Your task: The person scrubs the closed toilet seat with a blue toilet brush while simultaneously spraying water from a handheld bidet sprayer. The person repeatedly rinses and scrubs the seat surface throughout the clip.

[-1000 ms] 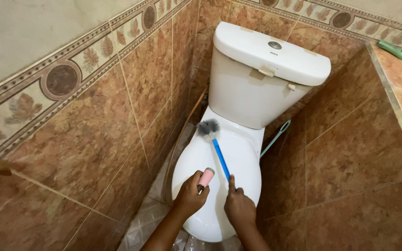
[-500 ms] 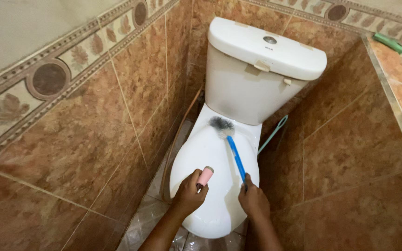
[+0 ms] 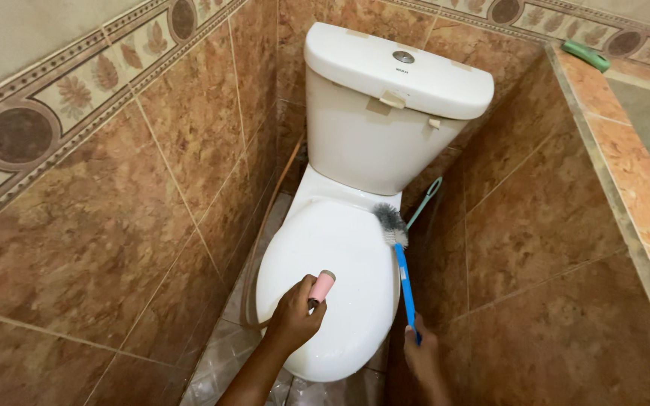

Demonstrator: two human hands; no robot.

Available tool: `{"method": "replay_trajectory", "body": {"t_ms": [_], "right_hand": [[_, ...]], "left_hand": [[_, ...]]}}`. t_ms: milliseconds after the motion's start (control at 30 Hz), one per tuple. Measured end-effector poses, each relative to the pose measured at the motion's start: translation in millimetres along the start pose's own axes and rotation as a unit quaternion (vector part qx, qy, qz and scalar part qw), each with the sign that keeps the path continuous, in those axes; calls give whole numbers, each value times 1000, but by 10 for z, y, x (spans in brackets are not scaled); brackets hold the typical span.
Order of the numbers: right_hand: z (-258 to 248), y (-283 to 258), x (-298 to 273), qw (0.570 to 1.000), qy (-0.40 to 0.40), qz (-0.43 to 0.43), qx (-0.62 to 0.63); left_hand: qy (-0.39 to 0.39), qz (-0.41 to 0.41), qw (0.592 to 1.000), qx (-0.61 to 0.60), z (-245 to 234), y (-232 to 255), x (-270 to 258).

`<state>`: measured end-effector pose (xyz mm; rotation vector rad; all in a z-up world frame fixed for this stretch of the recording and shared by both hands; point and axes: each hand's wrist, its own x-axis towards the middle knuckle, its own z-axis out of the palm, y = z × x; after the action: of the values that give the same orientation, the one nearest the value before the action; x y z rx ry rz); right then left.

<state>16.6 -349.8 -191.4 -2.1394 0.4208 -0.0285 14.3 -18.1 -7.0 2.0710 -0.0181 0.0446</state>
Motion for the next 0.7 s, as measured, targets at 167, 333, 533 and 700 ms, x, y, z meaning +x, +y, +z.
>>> {"method": "replay_trajectory", "body": {"t_ms": [167,333,533,700], "right_hand": [[66,37,-2,996,26,-79,43],[86,-399,53,999,-9,-51,2],[7,-1201,-88,991,-34,-42,-123],[42,-1798,-341,953,-88,20,-288]], "left_hand": [[6,16,1000,4,40,-4,2],[14,23,1000,-8,41,-48,3],[4,15,1000,-10,-7,-57,4],[11,17,1000,-22,-14,-54,-4]]}}
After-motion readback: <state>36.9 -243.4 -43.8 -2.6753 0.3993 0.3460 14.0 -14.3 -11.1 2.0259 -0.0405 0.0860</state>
